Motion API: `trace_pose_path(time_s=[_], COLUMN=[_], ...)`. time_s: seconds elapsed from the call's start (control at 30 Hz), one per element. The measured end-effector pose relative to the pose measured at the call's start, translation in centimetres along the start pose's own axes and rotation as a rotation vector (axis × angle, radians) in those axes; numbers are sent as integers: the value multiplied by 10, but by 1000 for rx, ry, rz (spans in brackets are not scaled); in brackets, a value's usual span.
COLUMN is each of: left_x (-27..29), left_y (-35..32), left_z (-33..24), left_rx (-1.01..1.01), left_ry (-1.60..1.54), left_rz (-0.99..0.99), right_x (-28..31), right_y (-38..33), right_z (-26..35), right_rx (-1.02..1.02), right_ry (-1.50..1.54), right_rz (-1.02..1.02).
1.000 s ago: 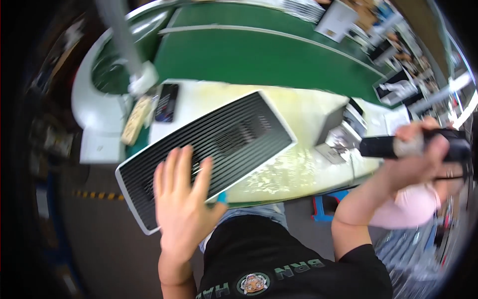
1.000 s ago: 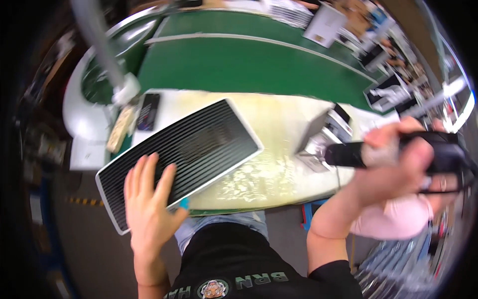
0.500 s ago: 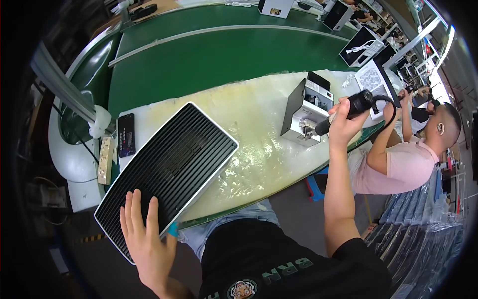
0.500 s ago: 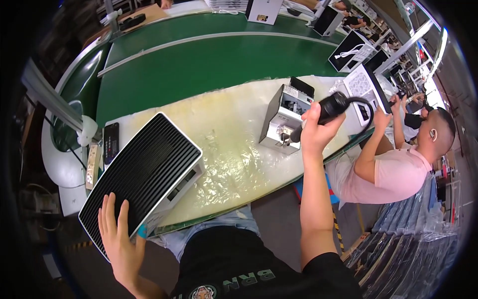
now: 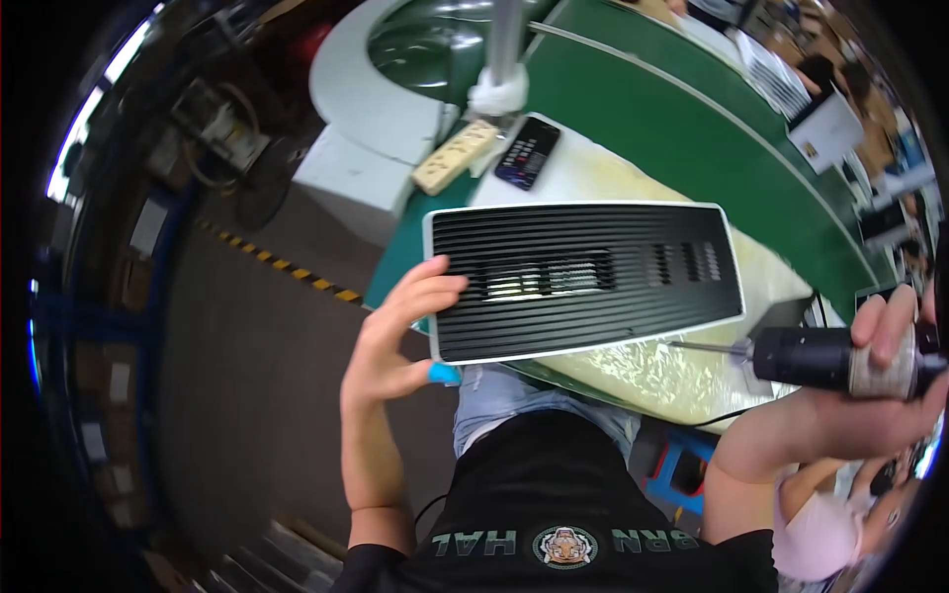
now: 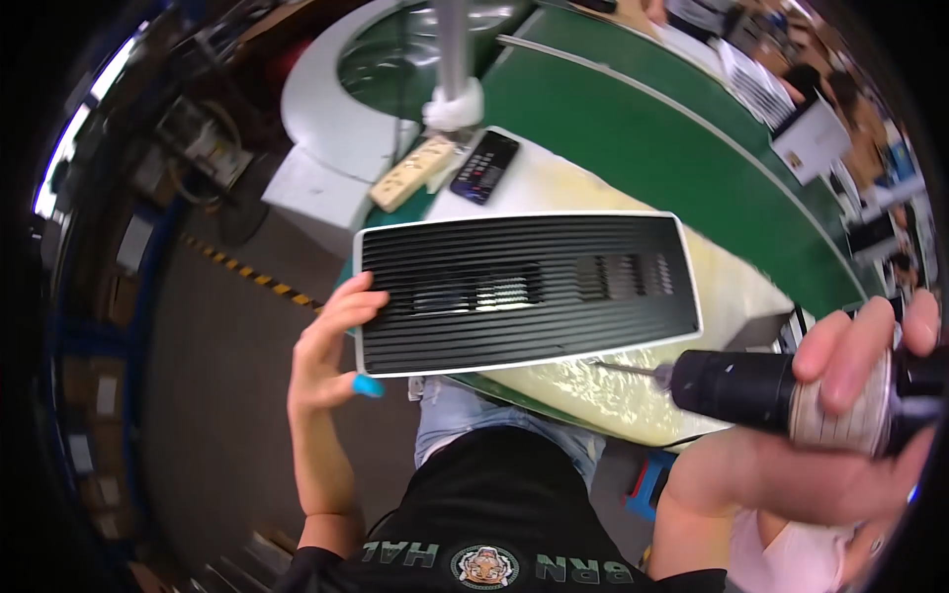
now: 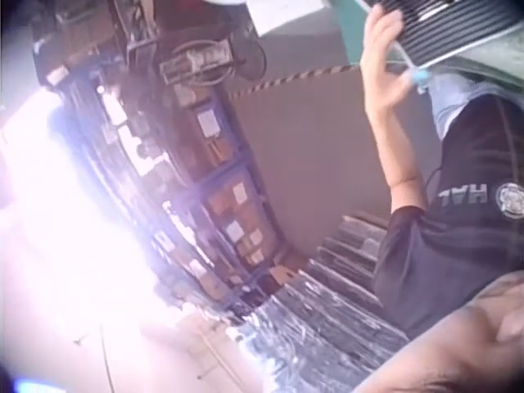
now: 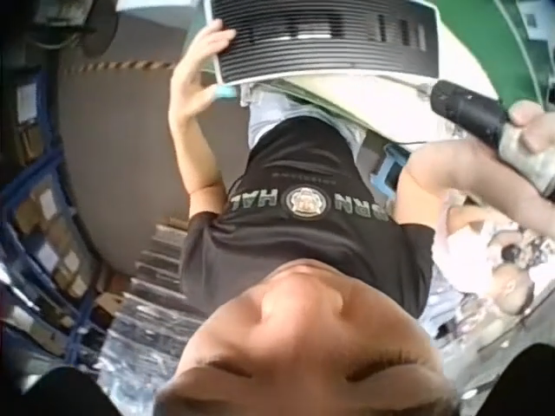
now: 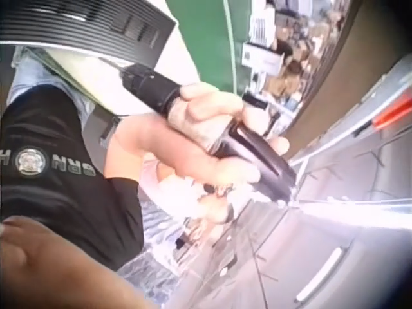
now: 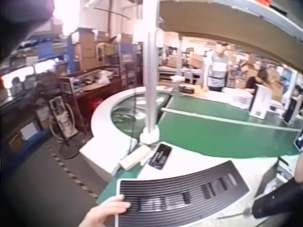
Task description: The recorder is assembling white computer cases using an electric screwdriver on a factory assembly line.
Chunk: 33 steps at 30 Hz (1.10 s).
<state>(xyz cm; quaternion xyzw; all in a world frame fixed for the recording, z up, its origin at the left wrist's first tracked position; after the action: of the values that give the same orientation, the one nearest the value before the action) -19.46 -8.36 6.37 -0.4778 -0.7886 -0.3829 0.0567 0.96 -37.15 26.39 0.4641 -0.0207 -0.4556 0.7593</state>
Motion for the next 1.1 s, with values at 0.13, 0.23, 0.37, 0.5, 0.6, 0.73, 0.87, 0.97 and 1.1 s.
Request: trace_pose_path(time_s=[0.13, 0.23, 0.37, 0.5, 0.6, 0.73, 0.87, 0.97, 1.1], left_x=[-5, -8, -5, -7, -8, -7, -6, -3, -6], left_y=[-10, -9, -15, -7, -10, -14, -15, -18, -19], left_z=[3, 3, 2, 5, 4, 2, 1, -2, -4], left_rx=[-40, -73, -50, -72, -77, -55, -64, -52, -2], left_ry=[-46, -69, -64, -74, -83, -50, -29, 6, -49], left_rz=[-84, -102, -110, -92, -142, -184, -193, -185, -91], right_x=[-60, -99, -147, -193, -195, -195, -197, -195, -189], right_y=[7, -5, -21, -33, -50, -61, -70, -78, -70], right_z=[2, -16, -42, -71, -71, -78, -84, -87, -101], right_rx=[-877, -869, -847, -777, -745, -689, -622, -569, -510], right_ry=[587, 557, 498, 423, 387, 337, 300, 279, 296], right_rz=[274, 333, 406, 444, 478, 520, 548, 547, 592])
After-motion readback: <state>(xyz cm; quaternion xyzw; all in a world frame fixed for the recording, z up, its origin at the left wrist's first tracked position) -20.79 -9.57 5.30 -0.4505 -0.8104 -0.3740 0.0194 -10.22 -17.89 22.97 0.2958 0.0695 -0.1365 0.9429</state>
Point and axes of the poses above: each hand's wrist, its own y-axis towards the middle knuckle, its own x-axis out of the back of the hand, z = x × y, the point moved 1 cm from there along y, towards the middle knuckle, and after that the axes turned 11 degrees about y, right-handed, at the moved point
